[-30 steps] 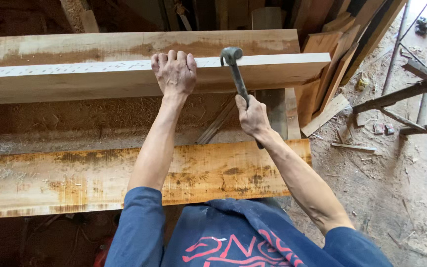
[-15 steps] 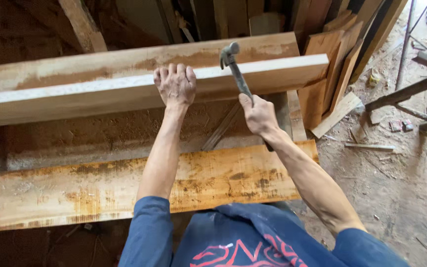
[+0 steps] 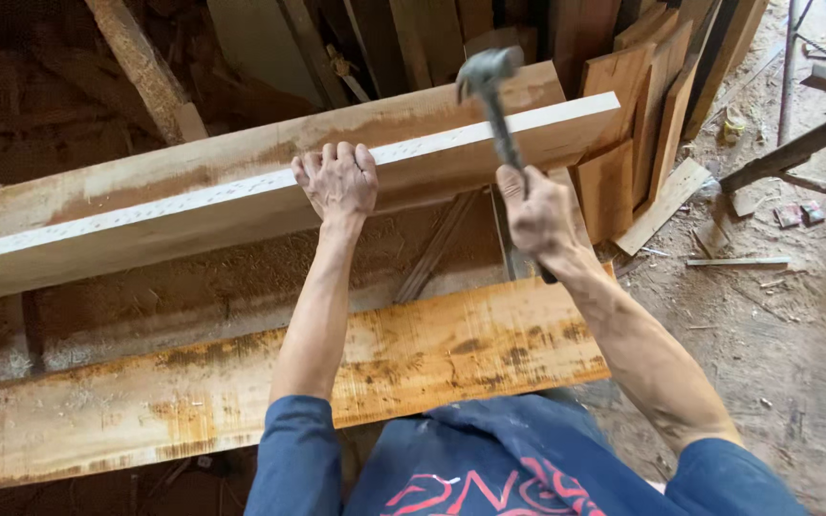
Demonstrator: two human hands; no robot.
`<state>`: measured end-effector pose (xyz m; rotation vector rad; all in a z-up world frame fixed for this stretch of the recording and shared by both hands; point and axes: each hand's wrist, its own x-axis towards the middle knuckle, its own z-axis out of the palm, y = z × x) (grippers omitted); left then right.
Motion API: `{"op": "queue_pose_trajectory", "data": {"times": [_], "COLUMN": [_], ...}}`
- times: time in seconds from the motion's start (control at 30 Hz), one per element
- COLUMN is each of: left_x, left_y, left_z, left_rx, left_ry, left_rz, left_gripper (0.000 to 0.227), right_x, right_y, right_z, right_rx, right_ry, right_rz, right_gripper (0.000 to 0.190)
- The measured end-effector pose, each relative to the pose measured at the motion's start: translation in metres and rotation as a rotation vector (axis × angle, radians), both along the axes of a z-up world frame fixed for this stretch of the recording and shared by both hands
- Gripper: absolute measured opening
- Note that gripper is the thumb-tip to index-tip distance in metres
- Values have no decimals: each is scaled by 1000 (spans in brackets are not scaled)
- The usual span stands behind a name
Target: The person hammers a thin wooden strip along the edge of a larger wooden plank to secure it. They then use a power drill to drive screws into the strip, fastening it to the plank. The person handles a hammer and a drill during the process.
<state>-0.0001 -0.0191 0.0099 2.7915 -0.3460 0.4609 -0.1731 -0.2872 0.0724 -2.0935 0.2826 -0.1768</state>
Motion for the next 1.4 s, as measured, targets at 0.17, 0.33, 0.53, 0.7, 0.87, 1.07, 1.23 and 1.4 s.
{"op": "queue_pose_trajectory", "data": {"times": [0.17,0.33,0.53,0.7,0.87,1.07,1.23,1.4], "left_x": [-2,-5,-3,-5,-1,-2,-9,-9], "left_y": [0,-2,-3,-5,-3,-7,-8,-40], "left_z": [2,0,11,17,18,20,33,37], "left_rx": [-46,-27,-41,20,55,55,50,99], "left_ry": [29,-175,41,105,46,89,-6,269], "left_rz": [14,-2,33,26,13,33,37,42], "left_gripper": [48,45,47,48,49,50,49,51], "right_x": [10,9,-7,0,-10,-14,-19,-12], "right_y": [12,44,13,2,-19,-3,-21,-10], "right_z": [-1,-6,-7,-25,-8,15,11,-13], "right_rx": [-5,-88,-89,-310,-45,-133,27,-84], "right_ry": [-343,99,-403,-235,-96,129,39,-193], "right_rz": [14,52,-69,-21,-117,-118,-163,-114], "right_gripper": [52,54,48,49,50,51,51,58]}}
